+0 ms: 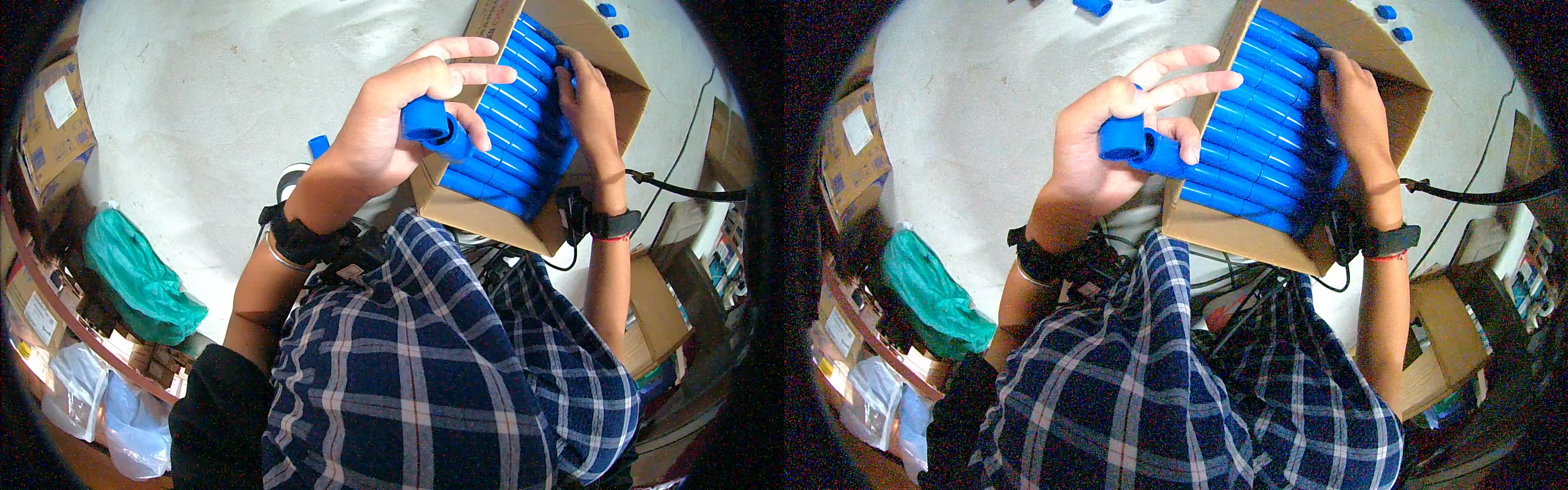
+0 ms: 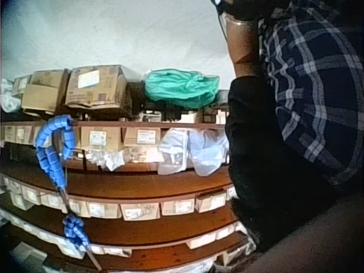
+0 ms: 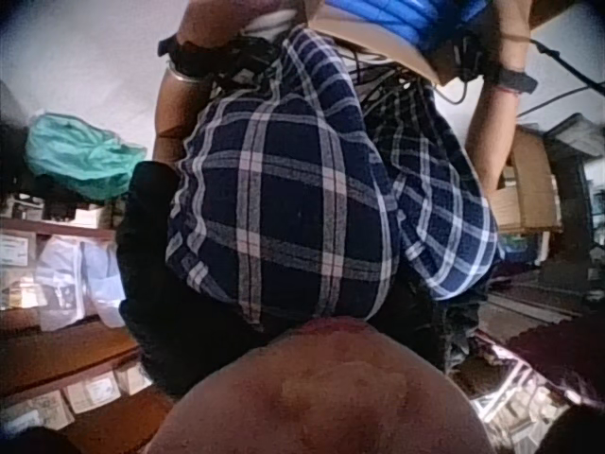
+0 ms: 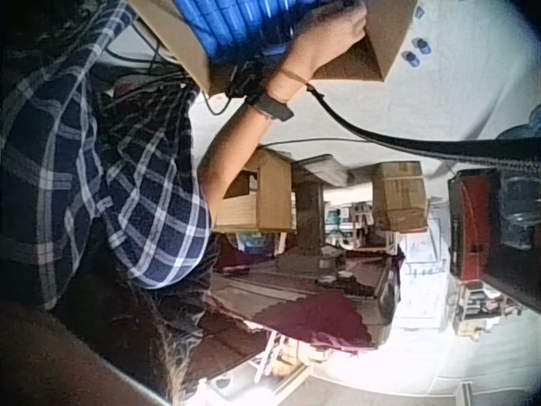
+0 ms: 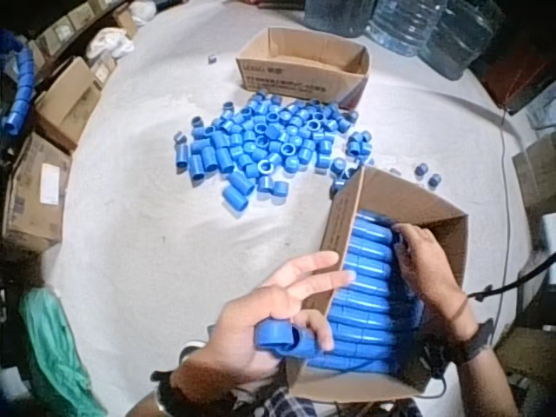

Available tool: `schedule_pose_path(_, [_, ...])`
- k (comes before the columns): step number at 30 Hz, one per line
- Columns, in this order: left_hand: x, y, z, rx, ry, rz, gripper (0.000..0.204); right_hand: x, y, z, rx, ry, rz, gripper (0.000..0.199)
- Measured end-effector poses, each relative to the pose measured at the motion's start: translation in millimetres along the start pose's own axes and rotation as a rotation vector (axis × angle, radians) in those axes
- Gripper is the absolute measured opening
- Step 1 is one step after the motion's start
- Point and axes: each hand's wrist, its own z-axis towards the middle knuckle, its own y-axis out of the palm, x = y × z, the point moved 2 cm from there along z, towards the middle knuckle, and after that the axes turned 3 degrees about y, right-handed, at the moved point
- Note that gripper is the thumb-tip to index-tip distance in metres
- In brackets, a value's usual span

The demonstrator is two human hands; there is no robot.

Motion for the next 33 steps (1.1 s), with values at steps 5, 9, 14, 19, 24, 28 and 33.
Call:
schedule_pose_path(5, [0, 4, 0, 0.07, 0.003, 0.066, 0.05, -19, 0, -1, 0.091, -0.153, -0.373, 0.036])
schedule_pose_path(9, [0, 4, -2, 0.088, -0.014, 0.103, 0.049, -51, -15, 2, 0.198, -0.072, -0.269, 0.034])
schedule_pose_path(14, [-5, 4, 1, 0.156, -0.02, 0.085, 0.043, -117, -60, -23, 0.062, -0.372, 0.268, 0.039])
schedule_pose_path(19, [-16, 19, -1, 0.242, 0.136, 0.299, 0.031, -162, -56, -31, 0.012, -0.171, 0.514, 0.057])
schedule_pose_path(24, [-13, 19, -6, 0.31, 0.298, 0.573, 0.024, -170, -56, -34, 0.04, -0.115, 0.582, 0.045])
schedule_pose_path(28, [-23, 20, 1, 0.336, 0.326, 0.667, 0.02, -155, -53, -36, 0.031, -0.108, 0.5, 0.035])
schedule_pose_path(33, [-18, 7, 6, 0.476, 0.493, 0.774, 0.025, -71, -53, -17, 0.234, -0.008, 0.239, 0.035])
